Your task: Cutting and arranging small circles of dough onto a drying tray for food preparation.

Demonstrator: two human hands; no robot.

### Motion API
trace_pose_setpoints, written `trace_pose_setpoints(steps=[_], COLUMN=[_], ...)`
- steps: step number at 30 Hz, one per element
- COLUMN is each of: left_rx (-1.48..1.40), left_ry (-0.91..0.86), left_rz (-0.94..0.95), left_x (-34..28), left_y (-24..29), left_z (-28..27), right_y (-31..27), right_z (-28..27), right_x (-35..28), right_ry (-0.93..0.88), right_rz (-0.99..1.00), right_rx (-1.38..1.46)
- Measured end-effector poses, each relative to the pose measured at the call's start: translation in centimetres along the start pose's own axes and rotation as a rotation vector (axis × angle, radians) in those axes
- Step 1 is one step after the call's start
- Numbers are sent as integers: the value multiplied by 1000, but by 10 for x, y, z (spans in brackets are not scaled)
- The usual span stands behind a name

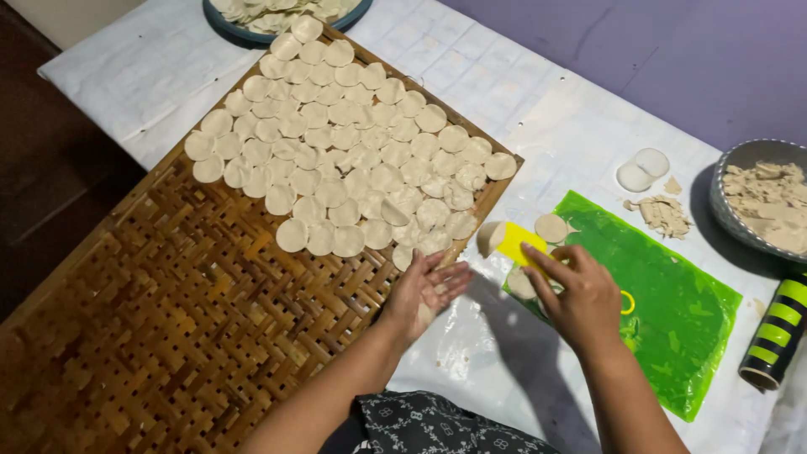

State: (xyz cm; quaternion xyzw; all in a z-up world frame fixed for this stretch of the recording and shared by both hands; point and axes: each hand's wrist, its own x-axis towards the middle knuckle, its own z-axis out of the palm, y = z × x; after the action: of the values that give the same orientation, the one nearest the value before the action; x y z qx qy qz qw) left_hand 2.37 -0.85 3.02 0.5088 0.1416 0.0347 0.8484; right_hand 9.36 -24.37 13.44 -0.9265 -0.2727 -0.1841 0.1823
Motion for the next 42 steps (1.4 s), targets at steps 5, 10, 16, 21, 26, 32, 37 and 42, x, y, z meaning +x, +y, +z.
trace_pose_setpoints(steps=[5, 10, 16, 21, 26, 32, 37, 42], left_rx=[-575, -316, 35, 145, 157, 741, 684, 892], left_ry=[-53, 8, 99, 136, 33, 217, 264, 289], left_rz=[-386, -180, -53, 83, 176, 347, 322, 439], left_x=[7, -25, -40, -35, -18, -5, -10, -8], left_y=[-20, -22, -18, -2, 15, 16, 21, 12], left_z=[-35, -56, -77, -95, -94, -101, -94, -95], right_y=[-49, -74, -84, -74, -65, -53, -52, -49], right_z=[-10, 4, 20, 19, 16, 10, 3, 8], right_x=[-24, -46, -63, -69, -76, -83, -86, -89], right_ry=[-114, -189, -306, -287, -284, -285, -288, -285], right_rz=[-132, -143, -3, 69, 110, 160, 218, 218], right_rx=[25, -75, -75, -66, -101, -124, -108, -74])
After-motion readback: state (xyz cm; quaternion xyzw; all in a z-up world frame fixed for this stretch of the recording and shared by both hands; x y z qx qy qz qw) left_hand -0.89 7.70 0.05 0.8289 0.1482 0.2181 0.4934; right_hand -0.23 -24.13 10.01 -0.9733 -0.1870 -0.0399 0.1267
